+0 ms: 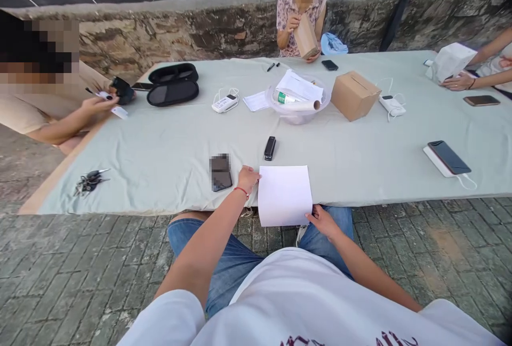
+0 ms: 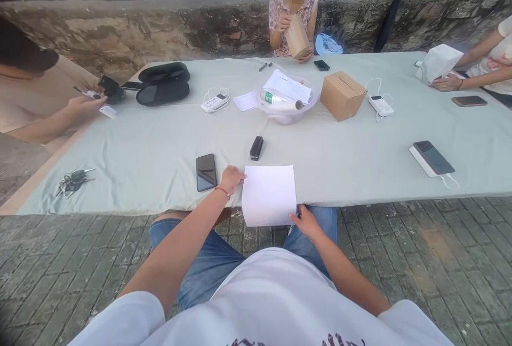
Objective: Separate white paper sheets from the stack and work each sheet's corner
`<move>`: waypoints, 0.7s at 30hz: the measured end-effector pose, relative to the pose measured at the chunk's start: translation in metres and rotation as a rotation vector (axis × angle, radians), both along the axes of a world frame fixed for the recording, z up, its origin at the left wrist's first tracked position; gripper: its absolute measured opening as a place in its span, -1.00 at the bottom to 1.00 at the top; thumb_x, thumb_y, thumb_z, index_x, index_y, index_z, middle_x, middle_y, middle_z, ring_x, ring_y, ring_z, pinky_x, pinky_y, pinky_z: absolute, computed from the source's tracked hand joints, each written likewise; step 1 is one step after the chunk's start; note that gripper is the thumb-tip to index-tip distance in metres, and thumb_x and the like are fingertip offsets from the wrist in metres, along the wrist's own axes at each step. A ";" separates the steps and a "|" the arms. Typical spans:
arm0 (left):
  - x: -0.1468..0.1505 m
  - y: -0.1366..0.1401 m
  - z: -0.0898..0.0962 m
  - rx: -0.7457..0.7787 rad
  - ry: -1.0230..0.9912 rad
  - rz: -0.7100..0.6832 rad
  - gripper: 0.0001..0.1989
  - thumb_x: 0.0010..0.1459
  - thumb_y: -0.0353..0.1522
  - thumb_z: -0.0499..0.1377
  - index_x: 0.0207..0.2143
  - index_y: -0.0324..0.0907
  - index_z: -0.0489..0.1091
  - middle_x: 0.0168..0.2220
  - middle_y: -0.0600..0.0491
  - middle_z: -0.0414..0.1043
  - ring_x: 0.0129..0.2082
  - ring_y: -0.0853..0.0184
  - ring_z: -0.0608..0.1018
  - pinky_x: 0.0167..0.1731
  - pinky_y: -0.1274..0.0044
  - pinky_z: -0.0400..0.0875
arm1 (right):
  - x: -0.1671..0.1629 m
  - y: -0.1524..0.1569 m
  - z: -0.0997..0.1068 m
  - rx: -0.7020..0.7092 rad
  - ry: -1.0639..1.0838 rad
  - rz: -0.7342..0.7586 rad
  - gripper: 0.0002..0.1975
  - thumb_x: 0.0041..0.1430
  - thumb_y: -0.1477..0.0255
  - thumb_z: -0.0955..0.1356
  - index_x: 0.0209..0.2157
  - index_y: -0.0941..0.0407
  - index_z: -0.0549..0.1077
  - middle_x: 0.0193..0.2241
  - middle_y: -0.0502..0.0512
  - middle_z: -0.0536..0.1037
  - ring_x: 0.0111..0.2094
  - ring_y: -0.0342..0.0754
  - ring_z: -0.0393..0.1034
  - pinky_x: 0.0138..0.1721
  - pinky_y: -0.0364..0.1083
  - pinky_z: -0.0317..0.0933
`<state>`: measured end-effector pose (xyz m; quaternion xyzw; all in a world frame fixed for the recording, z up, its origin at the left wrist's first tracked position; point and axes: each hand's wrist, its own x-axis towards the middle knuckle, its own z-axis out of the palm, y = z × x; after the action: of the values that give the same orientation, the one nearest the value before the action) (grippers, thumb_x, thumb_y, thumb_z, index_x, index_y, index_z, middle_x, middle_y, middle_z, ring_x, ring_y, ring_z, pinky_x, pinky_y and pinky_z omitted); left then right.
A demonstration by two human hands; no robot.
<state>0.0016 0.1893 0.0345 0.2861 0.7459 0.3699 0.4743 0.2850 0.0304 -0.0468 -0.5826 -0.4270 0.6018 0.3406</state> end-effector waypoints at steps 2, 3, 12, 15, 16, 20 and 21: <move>0.001 -0.001 -0.001 0.017 -0.011 0.022 -0.52 -0.24 -0.68 0.34 -0.28 -0.19 0.24 -0.55 0.19 0.35 -0.47 0.36 0.50 -0.37 0.49 0.37 | -0.004 0.001 0.002 -0.019 0.059 -0.002 -0.52 -0.02 0.15 0.49 -0.08 0.06 0.49 -0.05 0.18 0.59 0.00 0.13 0.46 0.09 0.13 0.26; 0.002 -0.001 -0.002 0.028 -0.021 0.032 -0.52 -0.24 -0.68 0.34 -0.29 -0.19 0.25 -0.55 0.19 0.35 -0.47 0.36 0.49 -0.37 0.48 0.37 | -0.004 0.001 0.004 -0.033 0.088 -0.011 -0.55 -0.03 0.15 0.49 -0.12 0.07 0.51 -0.11 0.16 0.62 -0.06 0.12 0.48 0.04 0.09 0.28; -0.001 -0.052 0.002 0.134 -0.217 0.034 -0.73 0.05 -0.46 0.29 -0.25 -0.17 0.24 -0.39 0.01 0.50 -0.41 0.37 0.52 -0.32 0.49 0.40 | 0.017 -0.007 0.033 -0.296 0.426 -0.216 -0.69 -0.10 0.21 0.56 -0.41 0.10 0.52 -0.44 0.00 0.61 -0.45 -0.08 0.43 -0.33 -0.08 0.27; -0.007 -0.108 -0.006 0.212 -0.253 0.067 -0.73 0.09 -0.28 0.28 -0.27 -0.18 0.27 -0.38 0.00 0.51 -0.43 0.38 0.51 -0.35 0.50 0.39 | 0.025 -0.009 0.038 -0.346 0.460 -0.191 -0.73 -0.08 0.25 0.56 -0.37 0.08 0.56 -0.40 0.03 0.63 -0.41 -0.05 0.47 -0.30 -0.07 0.30; -0.009 -0.129 -0.010 0.200 -0.256 0.071 -0.70 0.06 -0.21 0.29 -0.30 -0.19 0.29 -0.42 0.00 0.51 -0.46 0.39 0.49 -0.39 0.52 0.37 | 0.026 -0.009 0.039 -0.360 0.456 -0.174 -0.73 -0.08 0.25 0.56 -0.35 0.08 0.57 -0.38 0.04 0.64 -0.39 -0.04 0.48 -0.28 -0.06 0.32; -0.010 -0.191 -0.035 0.026 -0.284 0.058 -0.53 -0.04 0.02 0.29 -0.41 -0.22 0.40 -0.38 -0.05 0.52 -0.42 0.36 0.51 -0.42 0.53 0.35 | 0.025 -0.007 0.041 -0.394 0.439 -0.126 -0.73 -0.07 0.27 0.56 -0.32 0.08 0.59 -0.32 0.07 0.66 -0.35 -0.02 0.52 -0.21 -0.04 0.34; -0.009 -0.197 -0.041 -0.016 -0.295 0.069 -0.50 -0.05 0.06 0.28 -0.40 -0.23 0.43 -0.32 -0.08 0.54 -0.35 0.32 0.53 -0.39 0.52 0.36 | 0.024 -0.005 0.042 -0.397 0.433 -0.120 -0.73 -0.07 0.27 0.56 -0.32 0.09 0.59 -0.32 0.08 0.66 -0.34 -0.02 0.52 -0.21 -0.05 0.35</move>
<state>-0.0075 -0.0082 -0.0066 0.1991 0.6806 0.4180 0.5679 0.3089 0.0252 -0.0046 -0.5200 -0.1831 0.7628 0.3381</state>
